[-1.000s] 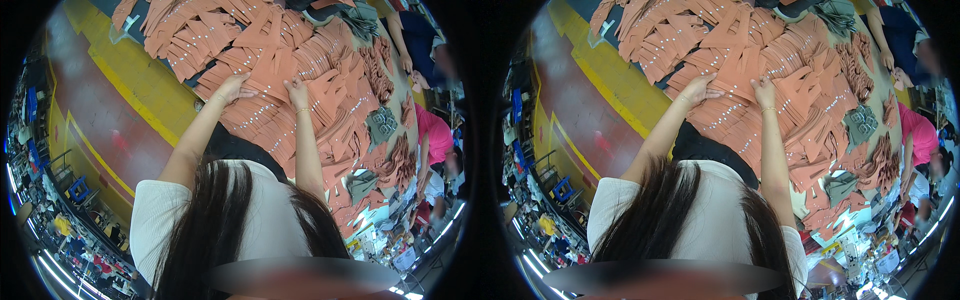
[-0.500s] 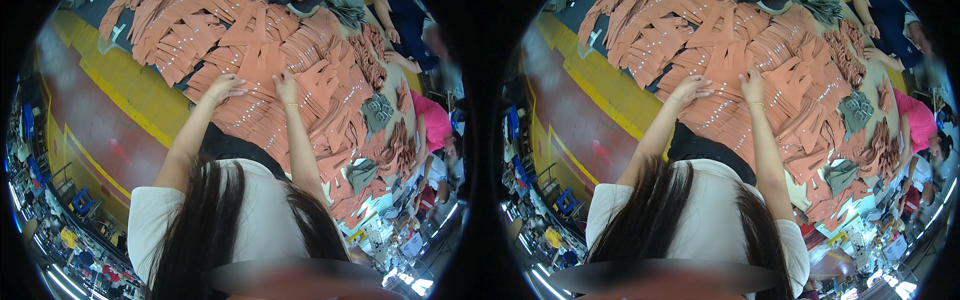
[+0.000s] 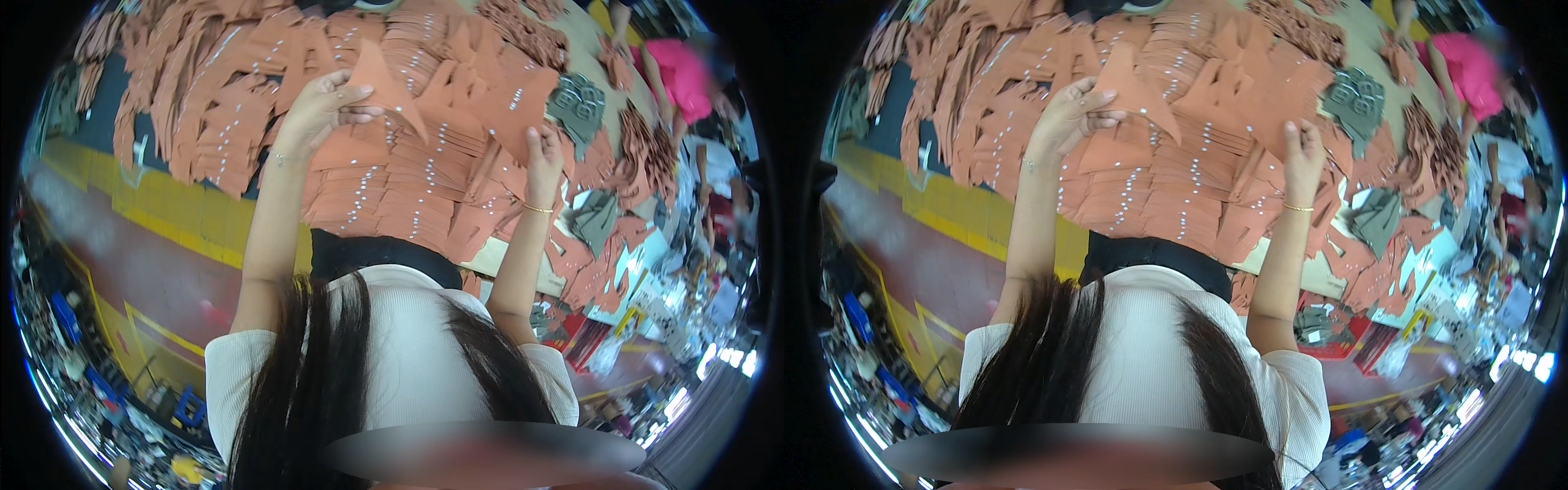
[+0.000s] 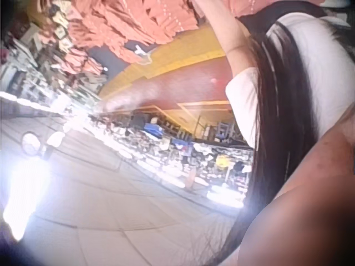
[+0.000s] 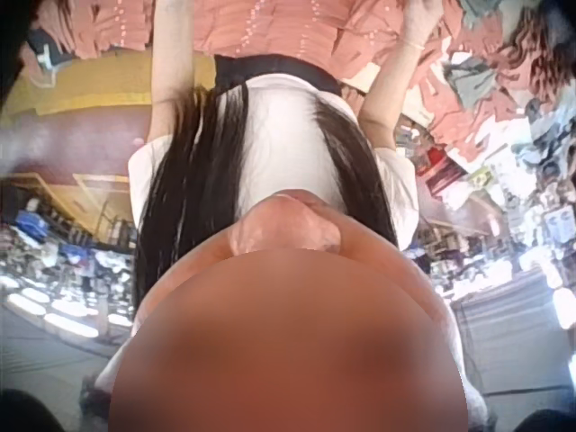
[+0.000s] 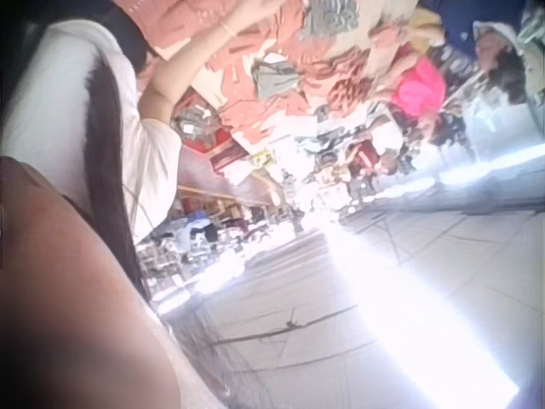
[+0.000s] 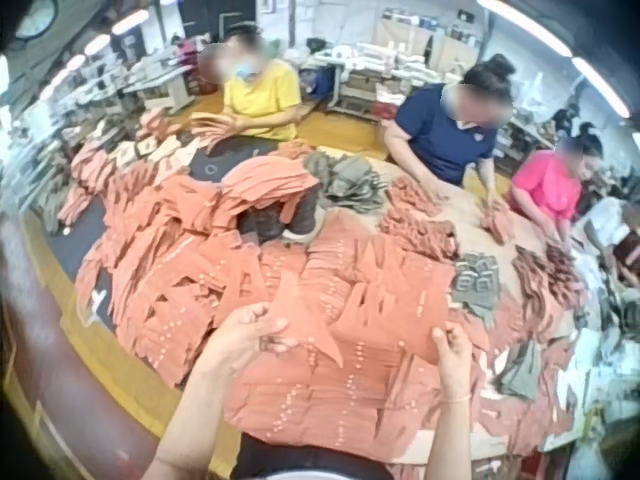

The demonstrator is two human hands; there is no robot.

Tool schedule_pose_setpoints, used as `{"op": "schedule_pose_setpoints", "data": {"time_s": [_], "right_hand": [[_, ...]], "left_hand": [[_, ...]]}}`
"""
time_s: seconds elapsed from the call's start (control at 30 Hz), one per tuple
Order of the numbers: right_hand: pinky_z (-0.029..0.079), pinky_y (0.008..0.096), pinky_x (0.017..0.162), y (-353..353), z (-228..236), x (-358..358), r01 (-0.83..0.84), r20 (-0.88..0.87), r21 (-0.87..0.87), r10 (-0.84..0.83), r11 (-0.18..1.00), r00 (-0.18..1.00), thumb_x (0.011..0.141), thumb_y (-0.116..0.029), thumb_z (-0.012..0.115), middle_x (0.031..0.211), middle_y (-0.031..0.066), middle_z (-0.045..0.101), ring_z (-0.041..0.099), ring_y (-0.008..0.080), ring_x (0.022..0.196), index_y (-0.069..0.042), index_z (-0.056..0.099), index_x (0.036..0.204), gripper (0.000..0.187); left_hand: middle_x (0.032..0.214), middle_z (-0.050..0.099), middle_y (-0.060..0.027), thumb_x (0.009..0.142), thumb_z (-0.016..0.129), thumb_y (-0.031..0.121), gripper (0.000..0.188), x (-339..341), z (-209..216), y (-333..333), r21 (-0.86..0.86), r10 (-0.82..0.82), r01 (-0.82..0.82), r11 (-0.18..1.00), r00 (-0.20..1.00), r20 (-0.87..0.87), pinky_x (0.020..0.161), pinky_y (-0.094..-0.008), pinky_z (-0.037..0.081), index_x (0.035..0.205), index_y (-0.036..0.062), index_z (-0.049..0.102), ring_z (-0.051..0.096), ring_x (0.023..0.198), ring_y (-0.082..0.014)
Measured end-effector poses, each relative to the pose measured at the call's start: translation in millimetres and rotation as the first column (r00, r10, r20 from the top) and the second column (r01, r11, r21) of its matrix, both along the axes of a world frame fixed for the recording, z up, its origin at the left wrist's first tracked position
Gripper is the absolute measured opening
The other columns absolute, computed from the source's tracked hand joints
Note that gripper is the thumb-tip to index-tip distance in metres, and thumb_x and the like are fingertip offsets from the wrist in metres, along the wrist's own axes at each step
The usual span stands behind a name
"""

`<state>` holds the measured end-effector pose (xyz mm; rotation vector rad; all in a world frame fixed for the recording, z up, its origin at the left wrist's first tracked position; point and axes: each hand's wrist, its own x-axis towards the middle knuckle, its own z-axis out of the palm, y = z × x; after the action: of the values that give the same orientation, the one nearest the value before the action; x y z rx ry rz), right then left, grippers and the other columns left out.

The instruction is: The person repeatedly picks up small salmon-colored fabric pieces from a large pile on a table, briefly separates or aligns them, and places them into a smaller stack. The person occasionally pauses to adjust the pile or touch their arm. Other workers are visible in the background.

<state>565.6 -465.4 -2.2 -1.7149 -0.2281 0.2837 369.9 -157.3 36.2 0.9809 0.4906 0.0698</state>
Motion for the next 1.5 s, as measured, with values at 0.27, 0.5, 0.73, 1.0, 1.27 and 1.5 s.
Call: {"op": "schedule_pose_setpoints", "data": {"time_s": [0.27, 0.5, 0.73, 1.0, 1.27, 1.5], "right_hand": [[0.045, 0.0241, 0.084, -107, 29, -13, 0.306, -0.028, 0.082, -0.305, 0.948, 0.952, 0.093, -0.012, 0.058, 0.102, 0.0061, 0.064, 0.058, 0.0095, 0.092, 0.002, 0.057, 0.106, 0.019], [0.045, 0.0209, 0.078, -123, 32, -23, 0.388, -0.096, 0.074, -0.381, 0.919, 0.920, 0.093, -0.013, 0.059, 0.098, 0.0021, 0.063, 0.056, 0.0067, 0.088, 0.000, 0.058, 0.104, 0.018], [0.045, 0.0232, 0.083, -98, 40, -15, 0.284, -0.127, 0.154, -0.266, 0.946, 0.955, 0.093, -0.013, 0.059, 0.099, 0.0029, 0.064, 0.057, 0.0078, 0.089, 0.000, 0.059, 0.106, 0.018], [0.044, 0.0239, 0.085, -86, 45, -16, 0.231, -0.105, 0.126, -0.219, 0.965, 0.970, 0.093, -0.014, 0.059, 0.103, 0.0034, 0.064, 0.057, 0.0080, 0.093, 0.000, 0.059, 0.107, 0.020], [0.044, 0.0240, 0.086, -83, 45, -21, 0.204, -0.110, 0.119, -0.191, 0.972, 0.975, 0.093, -0.014, 0.059, 0.105, 0.0050, 0.064, 0.056, 0.0090, 0.094, 0.001, 0.058, 0.109, 0.022], [0.042, 0.0255, 0.090, -81, 41, -20, 0.183, -0.122, 0.171, -0.164, 0.968, 0.979, 0.093, -0.013, 0.058, 0.107, 0.0060, 0.063, 0.056, 0.0099, 0.099, 0.002, 0.058, 0.110, 0.022]], "left_hand": [[0.106, 0.064, -0.0135, 0.088, 0.063, 0.010, 0.034, 133, -81, -51, -0.122, -0.200, 0.203, 0.972, 0.979, 0.036, 0.069, -0.0266, 0.059, 0.116, -0.0026, 0.049, 0.069, 0.086, -0.0223], [0.104, 0.063, -0.0164, 0.089, 0.056, 0.003, 0.030, 140, -167, -46, 0.041, -0.295, 0.348, 0.937, 0.845, -0.446, 0.069, -0.0307, 0.058, 0.118, -0.0035, 0.047, 0.068, 0.086, -0.0281], [0.092, 0.065, -0.0183, 0.090, 0.056, 0.006, 0.027, 143, -165, -48, 0.159, -0.279, 0.412, 0.897, 0.808, -0.519, 0.061, -0.0301, 0.058, 0.114, -0.0024, 0.048, 0.069, 0.074, -0.0252], [0.085, 0.064, -0.0166, 0.091, 0.054, 0.006, 0.027, 141, -171, -50, 0.187, -0.281, 0.421, 0.887, 0.815, -0.506, 0.055, -0.0278, 0.057, 0.115, -0.0032, 0.046, 0.067, 0.066, -0.0214], [0.084, 0.063, -0.0214, 0.090, 0.053, 0.001, 0.033, 143, -168, -51, 0.168, -0.253, 0.383, 0.908, 0.823, -0.509, 0.051, -0.0290, 0.057, 0.120, -0.0084, 0.043, 0.068, 0.065, -0.0258], [0.084, 0.063, -0.0216, 0.090, 0.055, 0.003, 0.038, 143, -175, -47, 0.149, -0.338, 0.472, 0.869, 0.786, -0.518, 0.049, -0.0302, 0.056, 0.125, -0.0034, 0.040, 0.067, 0.064, -0.0254]]}}
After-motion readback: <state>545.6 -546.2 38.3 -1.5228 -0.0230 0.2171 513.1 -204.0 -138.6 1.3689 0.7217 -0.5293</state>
